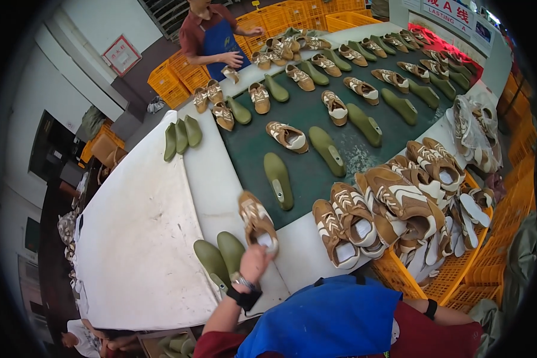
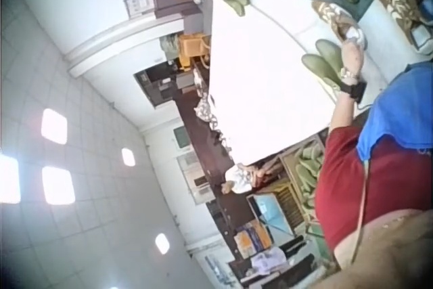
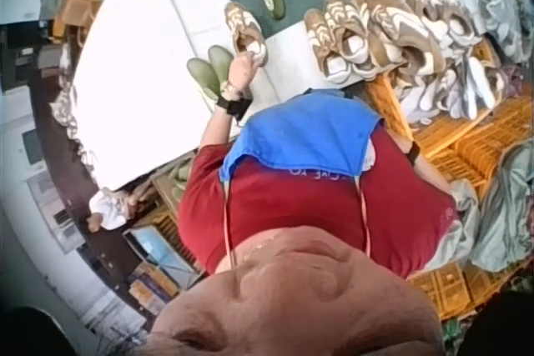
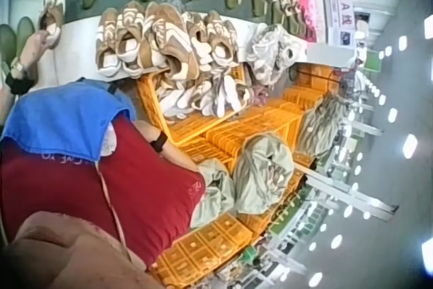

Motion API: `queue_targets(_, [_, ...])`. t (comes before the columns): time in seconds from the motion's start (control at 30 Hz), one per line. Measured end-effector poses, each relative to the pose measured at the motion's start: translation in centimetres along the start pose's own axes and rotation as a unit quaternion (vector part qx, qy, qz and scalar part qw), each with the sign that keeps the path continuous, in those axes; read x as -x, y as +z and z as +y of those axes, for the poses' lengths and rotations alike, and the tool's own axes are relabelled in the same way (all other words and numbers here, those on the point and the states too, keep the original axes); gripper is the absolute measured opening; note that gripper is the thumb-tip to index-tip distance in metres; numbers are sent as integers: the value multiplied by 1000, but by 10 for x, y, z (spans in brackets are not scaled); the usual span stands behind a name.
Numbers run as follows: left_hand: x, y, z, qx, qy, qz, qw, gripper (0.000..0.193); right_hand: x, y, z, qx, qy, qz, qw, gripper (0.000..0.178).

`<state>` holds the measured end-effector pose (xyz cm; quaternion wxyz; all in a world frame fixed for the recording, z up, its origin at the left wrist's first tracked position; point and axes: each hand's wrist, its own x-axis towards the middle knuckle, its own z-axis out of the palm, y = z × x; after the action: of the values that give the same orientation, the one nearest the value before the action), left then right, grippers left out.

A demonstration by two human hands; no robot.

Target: The worker is assembling shoe uppers onto shoe lasts and organizing the components on a worktable in a factory.

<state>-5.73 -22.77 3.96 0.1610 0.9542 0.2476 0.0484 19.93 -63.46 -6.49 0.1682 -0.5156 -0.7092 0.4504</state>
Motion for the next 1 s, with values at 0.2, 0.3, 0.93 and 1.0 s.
queue_targets(0.2, [-145, 7, -70, 2, -10, 101, 995, 23, 5, 19, 5, -75, -57, 44, 995, 26])
queue_targets(0.3, [-201, 47, -126, -33, 15, 148, 988, 25, 15, 53, -22, -122, -48, 119, 984, 27])
queue_targets(0.93, [-152, -44, 27, 81, 130, -4, 988, 34, 4, 39, -175, -228, 234, -1, 945, 25])
queue_targets(1.0, [-120, -60, 92, 175, 203, -42, 962, 34, 14, 40, -195, -217, 257, -5, 942, 26])
